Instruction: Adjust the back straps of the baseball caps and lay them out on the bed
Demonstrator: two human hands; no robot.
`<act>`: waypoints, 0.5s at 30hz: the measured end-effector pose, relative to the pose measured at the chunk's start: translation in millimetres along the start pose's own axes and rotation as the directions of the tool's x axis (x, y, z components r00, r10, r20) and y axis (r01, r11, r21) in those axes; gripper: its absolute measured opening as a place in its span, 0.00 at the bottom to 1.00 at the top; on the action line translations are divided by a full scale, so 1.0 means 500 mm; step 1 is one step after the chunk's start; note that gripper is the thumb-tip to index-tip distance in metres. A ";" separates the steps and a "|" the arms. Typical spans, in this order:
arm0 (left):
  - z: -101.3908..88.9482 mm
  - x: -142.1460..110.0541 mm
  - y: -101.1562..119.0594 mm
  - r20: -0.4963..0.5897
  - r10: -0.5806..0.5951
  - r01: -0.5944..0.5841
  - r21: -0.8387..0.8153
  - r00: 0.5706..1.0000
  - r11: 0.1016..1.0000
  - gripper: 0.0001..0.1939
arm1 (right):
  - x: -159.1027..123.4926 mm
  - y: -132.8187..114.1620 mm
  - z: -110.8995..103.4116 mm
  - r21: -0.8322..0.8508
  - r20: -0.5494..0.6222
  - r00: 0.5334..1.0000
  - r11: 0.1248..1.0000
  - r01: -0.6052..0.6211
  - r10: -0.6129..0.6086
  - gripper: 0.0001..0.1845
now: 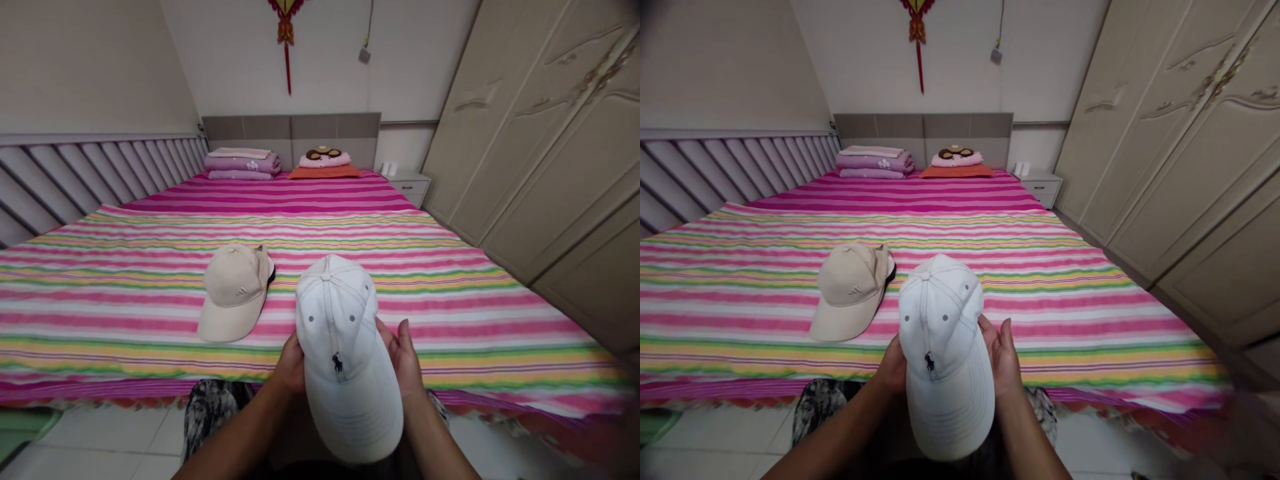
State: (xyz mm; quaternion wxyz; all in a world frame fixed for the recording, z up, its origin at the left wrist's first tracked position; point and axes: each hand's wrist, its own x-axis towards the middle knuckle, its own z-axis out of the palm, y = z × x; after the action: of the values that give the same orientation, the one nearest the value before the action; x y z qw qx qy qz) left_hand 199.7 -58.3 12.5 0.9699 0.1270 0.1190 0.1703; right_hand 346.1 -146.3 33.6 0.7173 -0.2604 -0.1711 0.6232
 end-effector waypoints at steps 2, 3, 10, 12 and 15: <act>-0.001 0.004 -0.003 -0.005 0.036 -0.036 0.015 0.999 0.999 0.23 | 0.002 -0.014 0.001 0.050 0.000 1.000 0.999 0.003 -0.003 0.21; 0.000 0.006 -0.004 -0.006 0.056 -0.055 0.022 0.998 0.998 0.23 | 0.003 -0.019 0.001 0.072 -0.001 1.000 0.997 -0.010 0.011 0.18; 0.024 0.008 0.005 -0.021 0.112 -0.111 0.045 0.993 0.993 0.22 | -0.001 -0.038 -0.009 0.110 -0.050 0.992 0.988 -0.111 0.118 0.15; 0.024 0.010 0.008 -0.006 0.124 -0.123 0.049 0.992 0.991 0.22 | -0.004 -0.042 -0.018 0.123 -0.068 0.988 0.984 -0.127 0.136 0.16; 0.014 0.016 0.005 0.069 0.127 -0.130 0.050 0.990 0.990 0.23 | -0.009 -0.044 -0.038 0.131 -0.077 0.987 0.982 -0.133 0.143 0.15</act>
State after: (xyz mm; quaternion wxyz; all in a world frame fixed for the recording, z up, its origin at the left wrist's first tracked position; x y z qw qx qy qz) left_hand 208.0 -54.5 18.4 0.9565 0.1665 0.0832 0.2248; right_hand 373.9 -155.8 31.7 0.6940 -0.2527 -0.0820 0.6692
